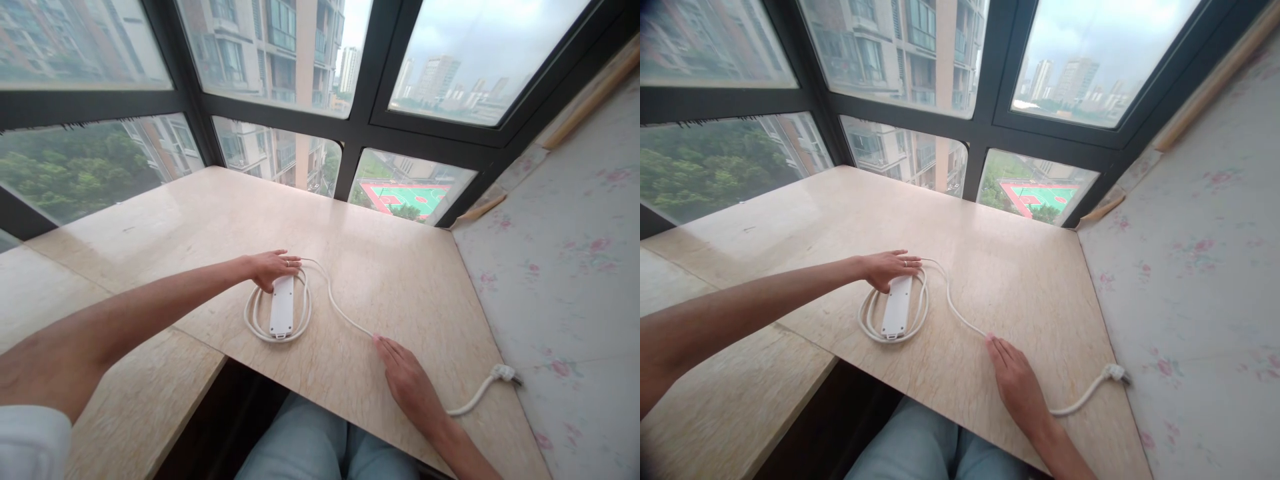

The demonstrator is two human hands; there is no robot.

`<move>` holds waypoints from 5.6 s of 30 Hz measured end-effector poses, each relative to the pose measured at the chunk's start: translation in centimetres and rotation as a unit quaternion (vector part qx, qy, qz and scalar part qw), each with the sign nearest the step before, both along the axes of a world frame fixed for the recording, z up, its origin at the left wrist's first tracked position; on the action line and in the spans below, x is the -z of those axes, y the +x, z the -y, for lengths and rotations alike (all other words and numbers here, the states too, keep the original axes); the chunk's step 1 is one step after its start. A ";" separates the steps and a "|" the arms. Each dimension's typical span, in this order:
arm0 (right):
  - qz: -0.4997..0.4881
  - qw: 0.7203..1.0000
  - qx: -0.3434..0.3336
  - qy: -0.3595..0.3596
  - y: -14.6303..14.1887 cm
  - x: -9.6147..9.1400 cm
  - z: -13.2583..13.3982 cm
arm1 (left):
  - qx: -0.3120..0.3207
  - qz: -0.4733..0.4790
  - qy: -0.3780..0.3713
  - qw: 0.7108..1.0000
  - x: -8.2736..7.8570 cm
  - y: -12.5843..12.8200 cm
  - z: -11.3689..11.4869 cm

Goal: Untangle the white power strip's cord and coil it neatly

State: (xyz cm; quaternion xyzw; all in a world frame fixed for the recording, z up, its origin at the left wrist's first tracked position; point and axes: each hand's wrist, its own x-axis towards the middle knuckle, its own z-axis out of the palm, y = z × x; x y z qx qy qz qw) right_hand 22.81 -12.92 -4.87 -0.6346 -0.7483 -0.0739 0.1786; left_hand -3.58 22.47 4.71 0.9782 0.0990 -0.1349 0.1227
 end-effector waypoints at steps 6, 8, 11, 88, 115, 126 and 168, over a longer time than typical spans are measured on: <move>0.012 1.000 0.016 0.009 1.7 -1.2 -0.4 | 0.016 -0.014 0.001 1.000 0.7 -0.3 0.0; -0.005 0.999 0.041 0.006 1.8 -1.5 -0.6 | -0.001 0.005 0.005 1.000 1.1 -0.5 0.2; -0.049 0.996 0.069 -0.013 2.0 -2.0 -1.1 | -0.054 0.034 0.007 0.998 1.8 -0.8 0.9; -0.549 0.741 -0.112 -0.370 -1.0 -4.9 -27.2 | -0.320 0.364 -0.394 0.781 7.1 3.7 0.5; -0.363 0.858 0.068 -0.357 6.7 -6.3 -19.2 | -0.336 0.358 -0.152 0.858 9.0 4.2 0.9; -0.288 0.900 0.207 -0.253 5.5 -5.7 -17.8 | -0.276 0.355 -0.100 0.888 8.8 2.5 1.6; -0.236 0.960 0.128 -0.076 4.3 -2.2 -13.1 | 0.012 0.027 -0.047 0.998 2.2 7.0 6.3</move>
